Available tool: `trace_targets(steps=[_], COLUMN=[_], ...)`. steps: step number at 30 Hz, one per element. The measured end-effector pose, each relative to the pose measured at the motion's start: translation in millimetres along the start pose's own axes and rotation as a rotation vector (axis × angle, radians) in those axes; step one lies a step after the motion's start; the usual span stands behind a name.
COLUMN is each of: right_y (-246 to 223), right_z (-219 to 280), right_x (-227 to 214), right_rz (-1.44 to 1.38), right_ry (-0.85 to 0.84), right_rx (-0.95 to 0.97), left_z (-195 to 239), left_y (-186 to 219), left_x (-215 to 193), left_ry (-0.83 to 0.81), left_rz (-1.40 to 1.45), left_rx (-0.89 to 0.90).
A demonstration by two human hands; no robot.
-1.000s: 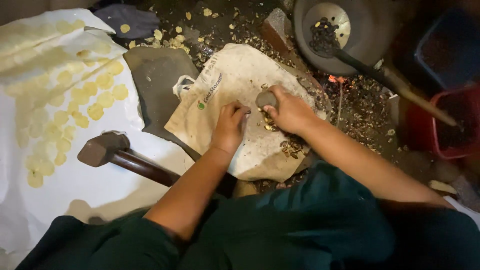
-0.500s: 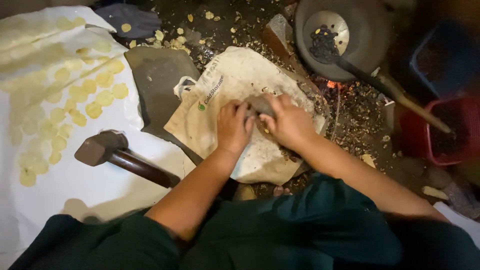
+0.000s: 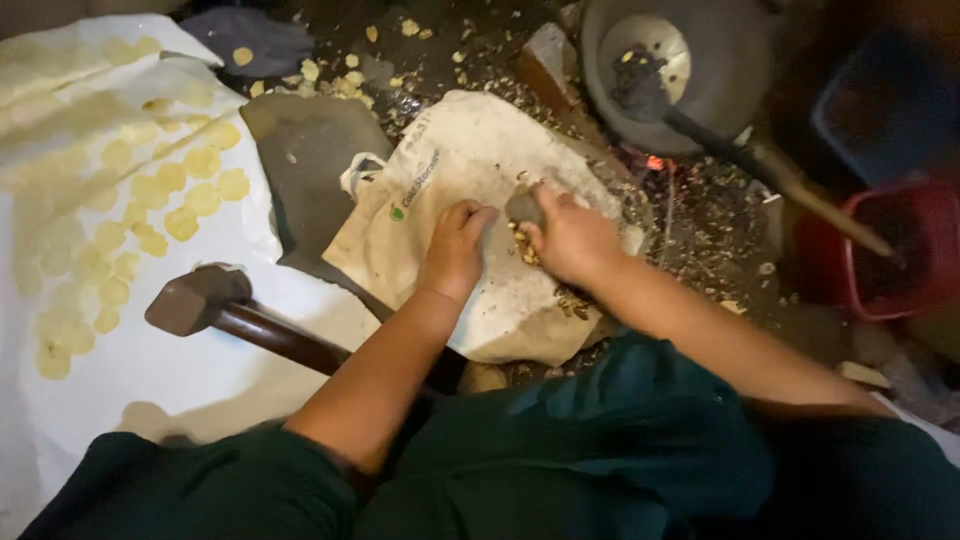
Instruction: The person flattens yellow cassava slices on a white sheet using a hammer. They then use a stone to crush roasted cassava pieces on a cloth bag, separating the crushed material by hand.
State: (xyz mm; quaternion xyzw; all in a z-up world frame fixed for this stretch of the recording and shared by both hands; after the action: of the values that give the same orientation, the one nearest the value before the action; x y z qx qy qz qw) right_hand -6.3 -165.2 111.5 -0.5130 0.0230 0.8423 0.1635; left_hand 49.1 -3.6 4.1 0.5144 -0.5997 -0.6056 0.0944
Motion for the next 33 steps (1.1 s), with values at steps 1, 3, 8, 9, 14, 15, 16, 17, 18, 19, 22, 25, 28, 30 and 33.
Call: trace_targets(steps=[1, 3, 8, 9, 14, 15, 16, 17, 18, 19, 22, 25, 28, 30, 33], right_y=[-4.5, -11.8, 1.0, -5.9, -29.8, -32.0, -32.4, -33.4, -23.9, -11.2, 3.8, -9.0, -20.0, -11.9, 19.2], right_z=[6.6, 15.4, 11.8, 15.9, -0.6, 3.6, 9.3, 14.6, 4.6, -5.8, -15.7, -6.5, 0.2, 8.4, 18.2], right_x=[1.3, -2.3, -14.5, -15.4, 10.7, -6.3, -18.2, -29.1, -20.3, -10.5, 3.0, 17.8, 6.5, -3.2, -12.7], right_rz=[0.092, 0.189, 0.189, 0.186, 0.307, 0.304, 0.212, 0.12, 0.118, 0.063, 0.005, 0.145, 0.286, 0.279, 0.311], right_ry=[0.051, 0.11, 0.083, 0.075, 0.205, 0.21, 0.163, 0.116, 0.106, 0.066, -0.016, 0.043, 0.132, 0.119, 0.19], right_rx=[-0.062, -0.132, -0.133, -0.134, -0.327, -0.321, -0.262, -0.202, -0.208, -0.157, -0.089, -0.123, -0.178, -0.169, -0.153], left_z=[-2.5, -11.7, -18.1, -5.8, 16.4, 9.6, 9.8, 10.5, 9.2, 7.6, 9.1, 11.9, 6.7, 11.1, 13.4], left_y=[-6.0, -7.2, 24.9, 28.2, 22.4, 27.9, 31.0, 33.1, 33.4, 34.3, 40.6, 35.0, 23.0, 20.9, 21.7], left_x=[6.2, 9.9, -3.3, -1.1, 1.3, -2.9, -4.0, -5.3, -5.5, -4.1, -1.4, 4.0, 8.0, 10.2, 8.5], left_ry=[0.048, 0.107, 0.09, 0.086, 0.111, 0.108, 0.053, -0.001, -0.004, -0.037, -0.099, -0.126, -0.112, -0.111, -0.095], left_rz=[-0.044, -0.095, -0.075, -0.075, -0.378, -0.379, -0.36, -0.34, -0.341, -0.348, -0.355, -0.385, -0.422, -0.422, -0.416], left_rx=[0.013, 0.029, 0.003, -0.005, -0.102, -0.094, -0.139, -0.184, -0.195, -0.194, -0.205, -0.207, -0.204, -0.2, -0.155])
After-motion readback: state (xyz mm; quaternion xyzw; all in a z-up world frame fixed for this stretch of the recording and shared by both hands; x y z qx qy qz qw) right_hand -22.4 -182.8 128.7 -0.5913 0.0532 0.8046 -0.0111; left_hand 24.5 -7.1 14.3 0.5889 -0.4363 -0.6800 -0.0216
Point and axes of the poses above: each hand's wrist, its own z-axis away from the middle knuckle, its own x-axis out of the palm, y = z × x, the point moved 5 cm from there along -z, towards the middle knuckle, and after that the axes turned 11 degrees about z, right-handed, at the moved point
